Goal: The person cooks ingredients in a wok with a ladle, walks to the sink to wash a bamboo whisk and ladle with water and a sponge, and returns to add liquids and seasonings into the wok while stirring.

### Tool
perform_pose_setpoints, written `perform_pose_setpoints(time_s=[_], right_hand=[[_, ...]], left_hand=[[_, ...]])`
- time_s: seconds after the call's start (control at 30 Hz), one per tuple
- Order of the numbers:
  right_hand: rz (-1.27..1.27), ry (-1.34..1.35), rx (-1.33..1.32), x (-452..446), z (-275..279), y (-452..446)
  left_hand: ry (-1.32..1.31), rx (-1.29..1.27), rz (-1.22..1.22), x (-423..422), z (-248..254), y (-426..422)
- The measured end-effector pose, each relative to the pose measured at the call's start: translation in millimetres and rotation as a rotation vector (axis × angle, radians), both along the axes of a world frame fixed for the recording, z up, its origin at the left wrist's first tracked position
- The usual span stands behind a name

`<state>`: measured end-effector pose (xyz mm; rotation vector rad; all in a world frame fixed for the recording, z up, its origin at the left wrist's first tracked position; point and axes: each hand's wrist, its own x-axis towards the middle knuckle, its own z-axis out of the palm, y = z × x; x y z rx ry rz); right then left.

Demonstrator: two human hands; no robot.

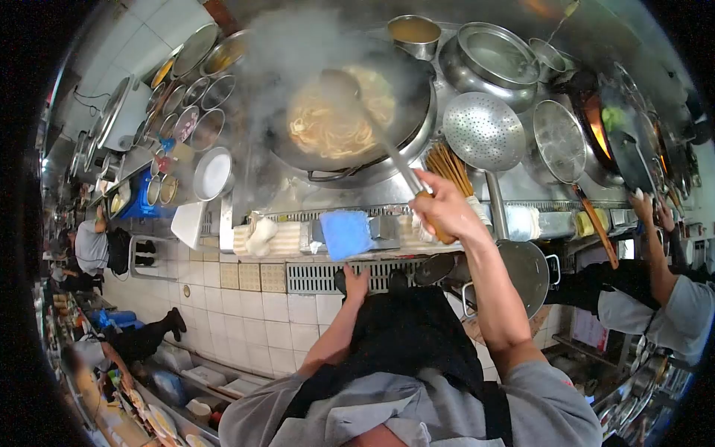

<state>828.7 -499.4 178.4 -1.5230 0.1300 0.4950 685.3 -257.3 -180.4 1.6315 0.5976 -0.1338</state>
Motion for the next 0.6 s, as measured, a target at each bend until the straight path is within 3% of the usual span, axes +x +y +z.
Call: perform_pose_setpoints(time_s=[0.1, 0.2, 0.23, 0.27, 0.3, 0.37, 0.5, 0.6], right_hand=[[-0.064, -0.125, -0.214, 24.2, 3.6, 9.2], [-0.122, 0.029, -0.203, 28.3, -7.6, 31.1], [-0.149, 0.132, -0.170, 18.0, -1.5, 42.4], [-0.170, 0.150, 0.068, 11.7, -34.1, 46.0], [-0.124, 0.202, 0.348, 0.5, -25.2, 51.9], [-0.093, 0.346, 0.670, -6.2, -13.2, 44.5], [-0.080, 0.324, 0.600, -1.8, -5.7, 14.8], [-0.096, 0.100, 0.276, 11.6, -8.1, -4.4]], left_hand=[[-0.041, 0.143, 0.122, 20.2, 3.3, 16.6], [0.168, -0.174, 0.081, 42.4, 69.3, 17.8], [0.197, -0.193, 0.052, 43.2, 63.1, 18.3], [0.225, -0.211, 0.024, 44.2, 53.1, 19.0], [0.253, -0.228, -0.005, 43.5, 45.3, 19.7], [0.213, -0.132, -0.074, 32.7, 40.8, 18.5], [0.203, -0.152, -0.081, 3.0, 42.1, 21.2], [0.237, -0.119, -0.111, -14.1, 53.8, 34.0]])
